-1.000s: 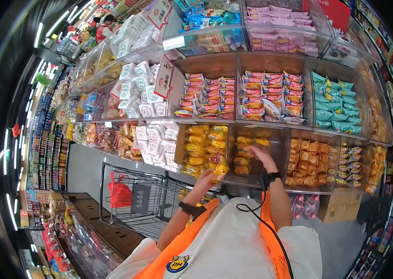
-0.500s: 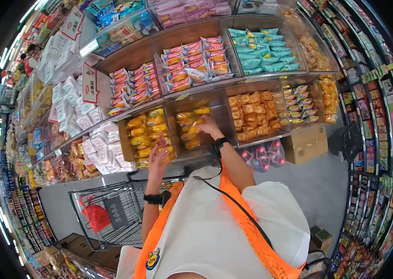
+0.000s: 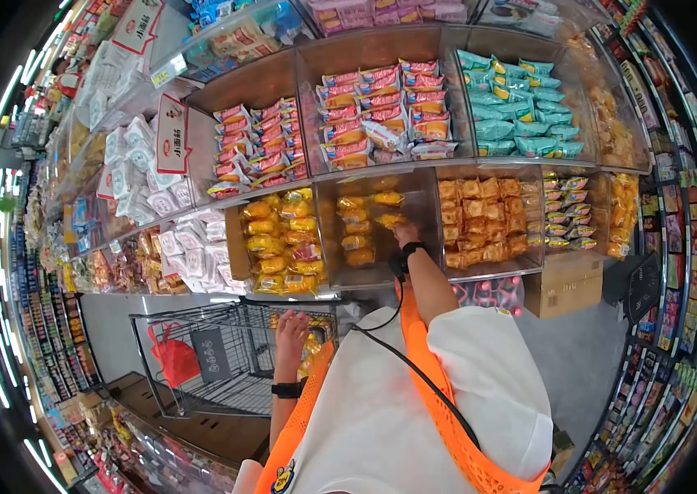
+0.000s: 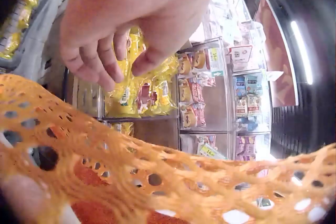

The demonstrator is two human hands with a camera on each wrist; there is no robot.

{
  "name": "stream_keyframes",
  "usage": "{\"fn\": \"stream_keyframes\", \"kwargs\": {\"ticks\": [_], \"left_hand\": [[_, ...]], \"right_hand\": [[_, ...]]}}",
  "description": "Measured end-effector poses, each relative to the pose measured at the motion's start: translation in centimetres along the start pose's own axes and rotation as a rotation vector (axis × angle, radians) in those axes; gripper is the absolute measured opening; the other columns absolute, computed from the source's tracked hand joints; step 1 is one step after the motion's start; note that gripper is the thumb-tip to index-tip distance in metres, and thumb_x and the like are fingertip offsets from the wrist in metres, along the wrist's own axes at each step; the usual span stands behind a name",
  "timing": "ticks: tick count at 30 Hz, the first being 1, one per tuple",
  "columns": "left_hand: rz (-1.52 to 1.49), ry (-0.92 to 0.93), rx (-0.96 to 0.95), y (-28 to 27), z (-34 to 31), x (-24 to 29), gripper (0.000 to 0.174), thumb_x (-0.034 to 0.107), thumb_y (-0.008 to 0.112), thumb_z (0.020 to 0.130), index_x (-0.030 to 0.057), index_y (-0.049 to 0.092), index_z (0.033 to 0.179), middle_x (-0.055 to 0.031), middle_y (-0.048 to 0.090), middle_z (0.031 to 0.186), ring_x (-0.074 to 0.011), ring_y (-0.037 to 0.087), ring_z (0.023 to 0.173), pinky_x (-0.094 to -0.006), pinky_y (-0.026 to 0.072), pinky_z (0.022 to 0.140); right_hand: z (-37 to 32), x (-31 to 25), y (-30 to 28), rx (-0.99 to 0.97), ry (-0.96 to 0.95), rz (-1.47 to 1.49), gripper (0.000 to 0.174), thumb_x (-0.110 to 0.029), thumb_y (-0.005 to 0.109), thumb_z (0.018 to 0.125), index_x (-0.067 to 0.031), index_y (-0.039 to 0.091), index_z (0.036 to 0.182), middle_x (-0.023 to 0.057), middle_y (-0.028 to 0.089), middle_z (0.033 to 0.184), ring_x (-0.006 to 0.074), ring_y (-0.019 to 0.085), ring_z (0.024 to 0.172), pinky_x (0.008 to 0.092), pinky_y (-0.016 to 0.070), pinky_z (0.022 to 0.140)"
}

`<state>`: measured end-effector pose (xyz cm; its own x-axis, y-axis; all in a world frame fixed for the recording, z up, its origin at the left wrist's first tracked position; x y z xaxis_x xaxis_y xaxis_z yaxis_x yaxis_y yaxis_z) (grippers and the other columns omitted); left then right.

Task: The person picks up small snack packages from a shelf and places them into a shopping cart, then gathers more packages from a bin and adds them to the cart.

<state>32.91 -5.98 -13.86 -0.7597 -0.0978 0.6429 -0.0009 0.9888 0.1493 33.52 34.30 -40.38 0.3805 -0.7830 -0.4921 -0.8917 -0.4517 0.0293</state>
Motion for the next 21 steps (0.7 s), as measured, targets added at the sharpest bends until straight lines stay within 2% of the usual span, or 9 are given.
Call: {"fn": "stream_keyframes", "kwargs": {"ticks": [2, 5, 8, 12, 14, 15, 16, 18, 21], "left_hand": [[-0.01, -0.005, -0.003, 0.1, -0.6, -0.7, 0.04, 0.013, 0.059, 0.093, 0.0149, 0.047, 0.131, -0.0077, 0.061, 0.119, -0.0207, 0.063, 0.107, -0.0323, 0.0476, 0.082], [0.004, 0.006, -0.032, -0.5, -0.9, -1.9, 0.036, 0.018, 0.054, 0.096, 0.0144, 0.046, 0.131, -0.0062, 0.06, 0.121, -0.0227, 0.06, 0.115, -0.0378, 0.0471, 0.089], [0.022, -0.016, 0.015, 0.1, -1.6, -1.9, 0.039, 0.016, 0.057, 0.095, 0.0161, 0.044, 0.132, -0.0056, 0.061, 0.12, -0.022, 0.06, 0.113, -0.0377, 0.0473, 0.088], [-0.015, -0.027, 0.079, -0.8, -1.3, -2.9, 0.043, 0.013, 0.062, 0.092, 0.0166, 0.043, 0.131, -0.0052, 0.061, 0.118, -0.0209, 0.061, 0.112, -0.0369, 0.0486, 0.085], [-0.079, -0.025, 0.091, -2.0, -0.9, -3.7, 0.045, 0.008, 0.063, 0.091, 0.0163, 0.043, 0.13, -0.0052, 0.061, 0.117, -0.0202, 0.06, 0.113, -0.0358, 0.0491, 0.084], [-0.064, -0.015, 0.087, -2.1, -1.0, -3.6, 0.045, 0.006, 0.062, 0.091, 0.0162, 0.044, 0.13, -0.0057, 0.061, 0.118, -0.02, 0.06, 0.113, -0.0349, 0.0493, 0.083], [-0.048, -0.006, 0.079, -2.2, -1.1, -3.6, 0.045, 0.003, 0.061, 0.091, 0.0161, 0.044, 0.13, -0.0063, 0.061, 0.119, -0.0197, 0.061, 0.113, -0.0339, 0.0495, 0.082], [0.0, 0.049, 0.039, -2.9, -0.8, -4.1, 0.042, 0.007, 0.061, 0.091, 0.0166, 0.043, 0.128, -0.0072, 0.061, 0.119, -0.0197, 0.061, 0.111, -0.0344, 0.0483, 0.082], [0.053, 0.185, -0.024, -4.8, 1.0, -6.2, 0.04, 0.016, 0.063, 0.092, 0.0171, 0.042, 0.127, -0.0087, 0.062, 0.119, -0.0206, 0.063, 0.108, -0.0366, 0.0467, 0.084]], "right_hand": [[5.7, 2.9, 0.3, 0.03, -0.018, 0.025, 0.019, -0.01, 0.068, 0.09, -0.0078, 0.062, 0.109, 0.0039, 0.065, 0.098, 0.0175, 0.063, 0.083, 0.0288, 0.0565, 0.074], [5.4, 2.0, 1.5, -0.014, -0.001, 0.092, 0.019, -0.014, 0.068, 0.091, -0.0124, 0.063, 0.11, 0.0021, 0.065, 0.103, 0.0177, 0.063, 0.089, 0.0311, 0.0552, 0.074], [3.7, 0.3, 2.2, -0.094, -0.044, 0.056, 0.023, -0.017, 0.07, 0.089, -0.0102, 0.062, 0.11, 0.0034, 0.065, 0.103, 0.0186, 0.063, 0.092, 0.0323, 0.0545, 0.074], [2.7, -1.0, 2.7, -0.143, -0.303, -0.124, 0.026, -0.018, 0.069, 0.09, -0.0058, 0.06, 0.111, 0.0055, 0.063, 0.105, 0.0197, 0.062, 0.09, 0.0328, 0.0542, 0.073], [5.9, 0.5, 1.9, -0.358, -0.225, -0.159, 0.032, -0.018, 0.065, 0.09, -0.0075, 0.056, 0.119, 0.0056, 0.06, 0.108, 0.0207, 0.059, 0.093, 0.0364, 0.052, 0.076], [2.4, -0.9, 2.1, -0.178, -0.216, -0.198, 0.041, -0.019, 0.065, 0.089, -0.0127, 0.051, 0.127, 0.0047, 0.057, 0.112, 0.0216, 0.056, 0.099, 0.0405, 0.0496, 0.079], [3.2, -0.7, 1.9, -0.263, -0.25, -0.199, 0.05, -0.022, 0.066, 0.088, -0.0168, 0.045, 0.133, 0.004, 0.054, 0.119, 0.0216, 0.053, 0.104, 0.0428, 0.0481, 0.079], [16.6, 4.5, 0.7, -0.138, -0.584, -0.412, 0.057, -0.018, 0.068, 0.087, -0.0155, 0.041, 0.138, 0.005, 0.055, 0.122, 0.0212, 0.053, 0.106, 0.0442, 0.0474, 0.08], [12.0, 1.3, 0.4, -0.194, -0.568, -0.409, 0.068, -0.014, 0.07, 0.087, -0.0159, 0.035, 0.145, 0.0062, 0.055, 0.124, 0.0224, 0.055, 0.105, 0.0445, 0.0481, 0.078]]}}
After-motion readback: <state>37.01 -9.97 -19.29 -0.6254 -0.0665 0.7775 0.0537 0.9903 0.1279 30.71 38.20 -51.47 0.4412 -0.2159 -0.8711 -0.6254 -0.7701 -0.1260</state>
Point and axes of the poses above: each hand's wrist, its own z-axis towards the middle knuckle, its own y-axis out of the palm, x = y × z, the point moved 4 cm from there along z, towards the middle knuckle
